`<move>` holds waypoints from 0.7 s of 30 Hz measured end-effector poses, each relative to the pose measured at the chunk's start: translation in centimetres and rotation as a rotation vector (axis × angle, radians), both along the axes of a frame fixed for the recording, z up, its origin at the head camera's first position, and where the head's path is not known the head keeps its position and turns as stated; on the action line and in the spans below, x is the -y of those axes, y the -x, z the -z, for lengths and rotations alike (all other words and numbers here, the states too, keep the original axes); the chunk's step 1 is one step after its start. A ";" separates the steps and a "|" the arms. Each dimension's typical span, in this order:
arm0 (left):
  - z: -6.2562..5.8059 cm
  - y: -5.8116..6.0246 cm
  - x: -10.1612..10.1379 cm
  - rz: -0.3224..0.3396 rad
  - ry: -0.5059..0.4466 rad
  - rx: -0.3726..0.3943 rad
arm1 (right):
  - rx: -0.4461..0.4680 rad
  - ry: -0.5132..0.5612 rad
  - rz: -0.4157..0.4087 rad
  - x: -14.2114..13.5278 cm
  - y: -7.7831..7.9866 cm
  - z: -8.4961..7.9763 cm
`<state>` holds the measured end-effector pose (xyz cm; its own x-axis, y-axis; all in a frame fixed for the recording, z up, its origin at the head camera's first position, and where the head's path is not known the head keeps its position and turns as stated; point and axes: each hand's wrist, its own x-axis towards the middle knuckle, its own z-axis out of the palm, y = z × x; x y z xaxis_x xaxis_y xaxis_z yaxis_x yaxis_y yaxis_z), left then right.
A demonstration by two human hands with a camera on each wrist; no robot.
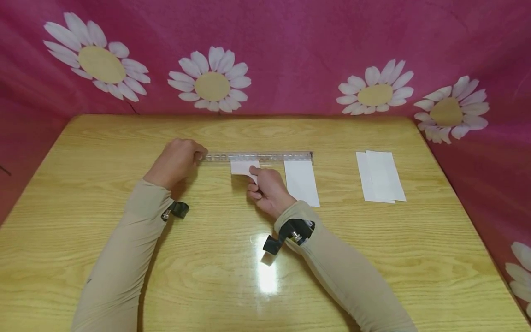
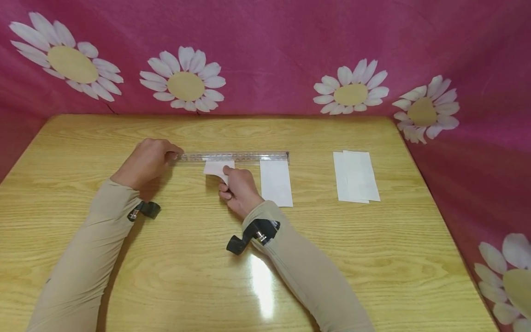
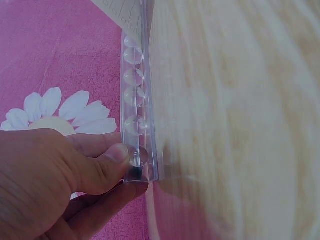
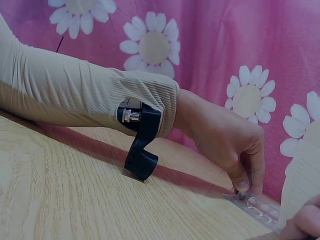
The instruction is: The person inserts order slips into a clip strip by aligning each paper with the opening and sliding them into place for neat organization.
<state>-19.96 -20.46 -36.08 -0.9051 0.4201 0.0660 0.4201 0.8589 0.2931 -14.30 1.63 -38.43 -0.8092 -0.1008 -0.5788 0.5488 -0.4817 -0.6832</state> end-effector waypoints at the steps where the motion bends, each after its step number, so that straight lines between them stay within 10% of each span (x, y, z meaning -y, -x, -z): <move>1: 0.0 0.0 0.0 -0.002 -0.001 0.002 | 0.002 0.000 -0.001 0.0 0.0 0.0; 21: -0.2 -0.1 0.0 -0.010 -0.012 0.026 | 0.012 -0.021 0.027 -1.0 -0.1 -0.1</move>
<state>-19.83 -20.50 -35.92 -0.9108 0.4101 0.0472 0.4033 0.8596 0.3137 -14.19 2.65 -38.36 -0.8047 -0.0663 -0.5900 0.5435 -0.4820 -0.6872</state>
